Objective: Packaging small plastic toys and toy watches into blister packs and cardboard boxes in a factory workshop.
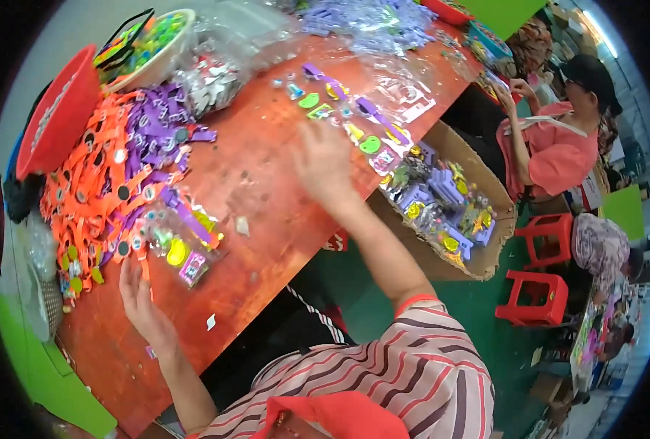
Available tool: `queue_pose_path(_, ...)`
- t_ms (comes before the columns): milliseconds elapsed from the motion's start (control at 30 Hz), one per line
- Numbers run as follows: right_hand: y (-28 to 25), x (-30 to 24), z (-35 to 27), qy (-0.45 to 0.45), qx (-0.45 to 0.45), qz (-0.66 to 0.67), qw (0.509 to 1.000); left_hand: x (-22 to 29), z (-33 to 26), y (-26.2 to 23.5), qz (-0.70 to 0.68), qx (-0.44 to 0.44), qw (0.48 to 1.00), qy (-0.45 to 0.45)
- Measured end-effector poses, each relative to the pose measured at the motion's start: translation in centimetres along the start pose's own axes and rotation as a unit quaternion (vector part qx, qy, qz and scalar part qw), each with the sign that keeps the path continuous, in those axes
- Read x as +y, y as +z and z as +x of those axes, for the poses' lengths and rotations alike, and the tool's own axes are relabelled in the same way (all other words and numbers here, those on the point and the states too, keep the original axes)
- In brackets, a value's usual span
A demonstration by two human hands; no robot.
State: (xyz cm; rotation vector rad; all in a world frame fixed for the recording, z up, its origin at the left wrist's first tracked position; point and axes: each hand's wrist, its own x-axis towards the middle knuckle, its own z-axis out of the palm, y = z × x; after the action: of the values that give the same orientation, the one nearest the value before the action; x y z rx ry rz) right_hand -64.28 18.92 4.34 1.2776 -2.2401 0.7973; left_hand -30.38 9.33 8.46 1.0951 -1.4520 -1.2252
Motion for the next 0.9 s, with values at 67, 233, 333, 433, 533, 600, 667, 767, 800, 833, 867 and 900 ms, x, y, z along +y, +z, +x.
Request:
queue_pose_path(67, -1.3, 5.7, 0.1, 0.037, 0.032, -0.113, 0.992, 0.2, -1.2, 2.5, -0.029, -0.067, 0.997, 0.02)
queue_pose_path(233, -2.0, 13.4, -1.7, 0.131, -0.041, -0.214, 0.967, -0.2, -3.8, 11.2, 0.009, -0.327, 0.944, -0.042)
queue_pose_path(333, -2.2, 13.0, -3.0, 0.097, -0.043, -0.184, 0.977, -1.7, -3.7, 16.3, -0.043, -0.408, 0.911, -0.039)
queue_pose_path(433, -2.6, 11.7, -4.0, 0.074, -0.031, -0.175, 0.981, -2.5, -3.4, 20.1, -0.034, -0.439, 0.898, -0.026)
queue_pose_path(533, -3.2, 9.9, -4.9, 0.07, -0.048, -0.158, 0.984, -3.2, -3.3, 22.5, 0.135, -0.392, 0.885, 0.211)
queue_pose_path(600, -3.4, 8.1, -5.4, 0.055, -0.058, -0.127, 0.989, -3.1, -3.0, 23.3, 0.204, -0.383, 0.849, 0.302)
queue_pose_path(667, -3.8, 6.2, -5.4, 0.03, -0.076, -0.091, 0.992, -3.4, -2.7, 23.6, 0.295, -0.37, 0.787, 0.395)
queue_pose_path(767, -4.3, 4.6, -5.1, 0.007, -0.127, -0.013, 0.992, -3.7, -2.8, 23.3, 0.355, -0.379, 0.767, 0.378)
queue_pose_path(800, -4.3, 4.7, -4.2, -0.002, -0.117, 0.007, 0.993, -3.7, -2.6, 23.0, 0.358, -0.373, 0.768, 0.378)
queue_pose_path(833, -4.0, 5.0, -3.0, -0.011, -0.106, 0.028, 0.994, -3.6, -2.4, 22.6, 0.373, -0.367, 0.762, 0.382)
queue_pose_path(867, -3.4, 5.7, -1.4, -0.012, -0.078, 0.04, 0.996, -3.6, -2.3, 22.3, 0.385, -0.363, 0.755, 0.386)
queue_pose_path(900, -2.3, 6.6, 0.5, 0.003, -0.059, 0.025, 0.998, -3.7, -2.1, 22.1, 0.384, -0.354, 0.759, 0.389)
